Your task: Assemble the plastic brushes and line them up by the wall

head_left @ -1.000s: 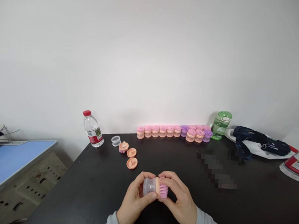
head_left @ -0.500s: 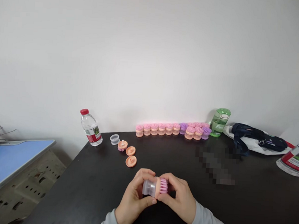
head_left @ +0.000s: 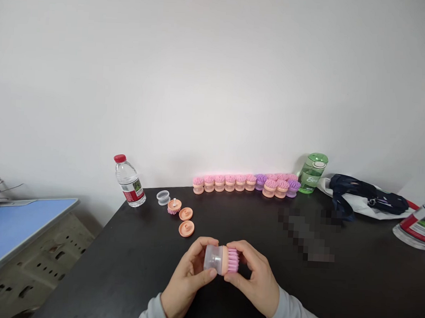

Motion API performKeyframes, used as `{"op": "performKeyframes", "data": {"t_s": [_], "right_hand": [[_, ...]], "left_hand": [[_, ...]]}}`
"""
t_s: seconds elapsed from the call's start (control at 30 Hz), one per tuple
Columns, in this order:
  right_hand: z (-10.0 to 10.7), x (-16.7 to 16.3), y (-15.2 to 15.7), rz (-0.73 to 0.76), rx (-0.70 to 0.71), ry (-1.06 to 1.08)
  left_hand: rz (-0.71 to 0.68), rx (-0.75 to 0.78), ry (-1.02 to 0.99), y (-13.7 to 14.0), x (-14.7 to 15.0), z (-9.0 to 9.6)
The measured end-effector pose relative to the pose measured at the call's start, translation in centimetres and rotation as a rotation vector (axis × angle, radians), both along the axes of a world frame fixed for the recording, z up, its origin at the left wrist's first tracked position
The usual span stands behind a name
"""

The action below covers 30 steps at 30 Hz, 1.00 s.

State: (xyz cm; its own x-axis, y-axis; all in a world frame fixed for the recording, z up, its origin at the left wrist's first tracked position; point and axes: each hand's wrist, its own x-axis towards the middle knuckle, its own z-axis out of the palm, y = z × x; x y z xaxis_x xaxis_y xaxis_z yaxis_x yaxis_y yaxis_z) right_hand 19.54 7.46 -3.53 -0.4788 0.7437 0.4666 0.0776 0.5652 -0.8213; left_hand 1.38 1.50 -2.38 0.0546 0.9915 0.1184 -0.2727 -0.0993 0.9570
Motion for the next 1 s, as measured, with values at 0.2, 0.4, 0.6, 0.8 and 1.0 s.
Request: {"op": "performKeyframes", "data": {"t_s": [0.2, 0.4, 0.6, 0.8, 1.0], "right_hand": [[-0.09, 0.05, 0.05, -0.022, -0.007, -0.022], [0.07, -0.11, -0.05, -0.03, 0.059, -0.004], [0.03, -0.12, -0.05, -0.034, 0.05, 0.0], [0.1, -0.02, -0.04, -0.042, 0.031, -0.011], [-0.37, -0.53, 0.54, 0.084, -0.425, 0.034]], "left_hand": [[0.056, 0.003, -0.042, 0.03, -0.43, -0.26], [0.033, -0.09, 0.011, 0.1, -0.24, 0.12], [0.05, -0.014, -0.042, 0.08, -0.49, 0.36], [0.061, -0.059, 0.065, 0.4, -0.34, -0.01], [0.203, 0.336, 0.517, 0.17, -0.35, -0.34]]}}
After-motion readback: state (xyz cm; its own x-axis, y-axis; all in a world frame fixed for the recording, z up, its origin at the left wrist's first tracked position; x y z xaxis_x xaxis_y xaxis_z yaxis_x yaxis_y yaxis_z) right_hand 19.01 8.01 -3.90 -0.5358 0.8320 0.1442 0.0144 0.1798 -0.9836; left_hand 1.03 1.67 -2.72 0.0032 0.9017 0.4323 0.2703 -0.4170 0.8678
